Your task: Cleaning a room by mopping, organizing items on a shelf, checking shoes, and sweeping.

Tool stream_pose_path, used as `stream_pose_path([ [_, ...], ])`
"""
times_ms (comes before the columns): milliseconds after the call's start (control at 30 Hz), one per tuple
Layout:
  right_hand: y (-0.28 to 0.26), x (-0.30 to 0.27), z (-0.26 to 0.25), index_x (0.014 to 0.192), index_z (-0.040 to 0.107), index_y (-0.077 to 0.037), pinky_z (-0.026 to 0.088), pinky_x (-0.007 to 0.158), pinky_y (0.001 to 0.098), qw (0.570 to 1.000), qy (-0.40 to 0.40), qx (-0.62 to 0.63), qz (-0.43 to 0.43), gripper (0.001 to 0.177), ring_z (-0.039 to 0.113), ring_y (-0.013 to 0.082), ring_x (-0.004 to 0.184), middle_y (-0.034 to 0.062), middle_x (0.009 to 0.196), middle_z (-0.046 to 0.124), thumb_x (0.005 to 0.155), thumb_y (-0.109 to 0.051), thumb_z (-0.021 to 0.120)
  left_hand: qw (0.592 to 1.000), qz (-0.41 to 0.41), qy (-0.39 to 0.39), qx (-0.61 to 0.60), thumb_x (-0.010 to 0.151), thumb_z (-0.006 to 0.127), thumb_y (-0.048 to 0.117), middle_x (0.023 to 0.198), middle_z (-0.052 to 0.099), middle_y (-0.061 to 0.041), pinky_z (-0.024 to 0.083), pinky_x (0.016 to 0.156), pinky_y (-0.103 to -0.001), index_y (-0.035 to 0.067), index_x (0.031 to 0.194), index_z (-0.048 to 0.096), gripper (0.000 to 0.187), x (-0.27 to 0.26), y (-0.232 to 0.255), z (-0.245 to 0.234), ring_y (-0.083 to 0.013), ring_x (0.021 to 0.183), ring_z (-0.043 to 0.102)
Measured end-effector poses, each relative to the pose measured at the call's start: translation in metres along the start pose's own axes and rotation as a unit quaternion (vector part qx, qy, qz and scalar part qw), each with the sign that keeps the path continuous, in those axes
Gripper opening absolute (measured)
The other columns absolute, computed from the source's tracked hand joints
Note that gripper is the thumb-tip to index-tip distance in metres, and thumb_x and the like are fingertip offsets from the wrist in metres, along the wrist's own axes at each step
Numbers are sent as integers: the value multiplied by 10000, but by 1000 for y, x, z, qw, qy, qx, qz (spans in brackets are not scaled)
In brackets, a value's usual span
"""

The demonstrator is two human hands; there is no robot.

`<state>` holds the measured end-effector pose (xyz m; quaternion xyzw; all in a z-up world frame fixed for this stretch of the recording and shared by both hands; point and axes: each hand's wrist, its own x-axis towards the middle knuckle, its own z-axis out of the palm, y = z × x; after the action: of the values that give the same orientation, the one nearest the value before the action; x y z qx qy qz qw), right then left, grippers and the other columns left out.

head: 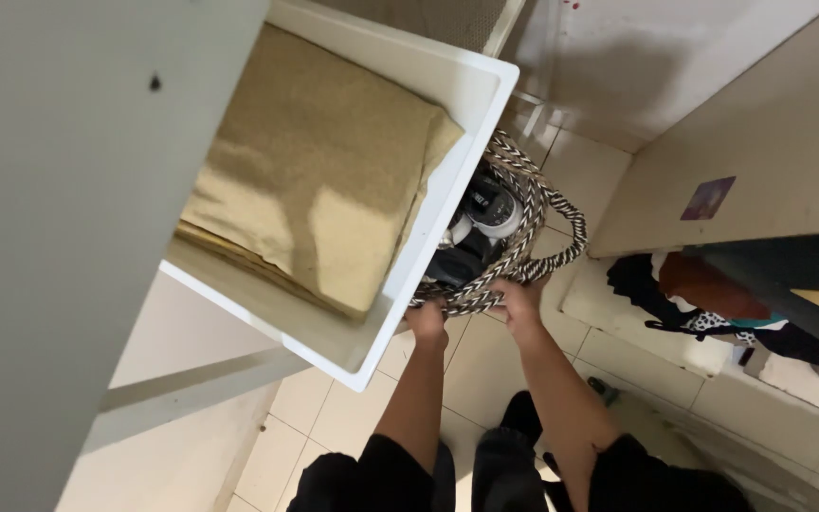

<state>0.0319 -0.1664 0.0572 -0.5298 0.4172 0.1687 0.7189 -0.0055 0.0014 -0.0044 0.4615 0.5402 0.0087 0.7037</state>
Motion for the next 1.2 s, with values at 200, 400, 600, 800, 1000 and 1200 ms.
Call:
stream_pose_path([
  [200,36,-17,-24,1562,48,-208,626,715,421,988,-10,-14,-156,1142,680,262,1063,105,1462,453,698,10,762,989,120,-82,32,616,606,-144,1322,552,-102,484,960,-394,18,1451,380,880,9,-10,-14,-268,1176,543],
  [400,-54,-69,-7,1264,511,5,559,739,449,865,3,-501,-33,564,715,360,874,182,909,724,1013,-458,713,904,172,-3,392,809,716,193,1399,601,-223,380,1113,-456,12,1360,583,595,-3,31,18,-390,1315,537],
  [600,-110,-13,30,1209,665,-99,550,881,466,752,58,-492,-434,438,648,421,1074,218,1230,657,773,-68,698,675,448,-10,587,856,702,313,1263,610,-326,392,1033,-540,-79,1256,590,571,-102,95,74,-484,1201,553],
  [800,-105,21,34,1180,632,-155,516,894,516,660,-2,-633,-405,403,619,438,1099,221,1245,595,821,-16,752,720,440,-96,528,873,676,243,1224,645,-303,466,967,-533,17,1268,631,457,-25,82,114,-486,1135,598],
  [1000,-124,-22,7,1085,566,-108,530,862,457,771,-28,-417,-481,428,647,383,1054,161,1280,577,749,29,794,714,494,-107,485,888,680,229,1208,683,-278,488,971,-516,57,1274,652,423,-51,105,108,-473,1136,627],
  [1200,-202,-142,-16,1113,596,-137,524,907,464,706,-37,-376,-599,472,601,412,1058,173,1186,493,745,-57,880,757,482,-167,409,792,821,200,1124,685,-278,502,946,-499,35,1270,582,559,-151,144,73,-463,1089,644],
])
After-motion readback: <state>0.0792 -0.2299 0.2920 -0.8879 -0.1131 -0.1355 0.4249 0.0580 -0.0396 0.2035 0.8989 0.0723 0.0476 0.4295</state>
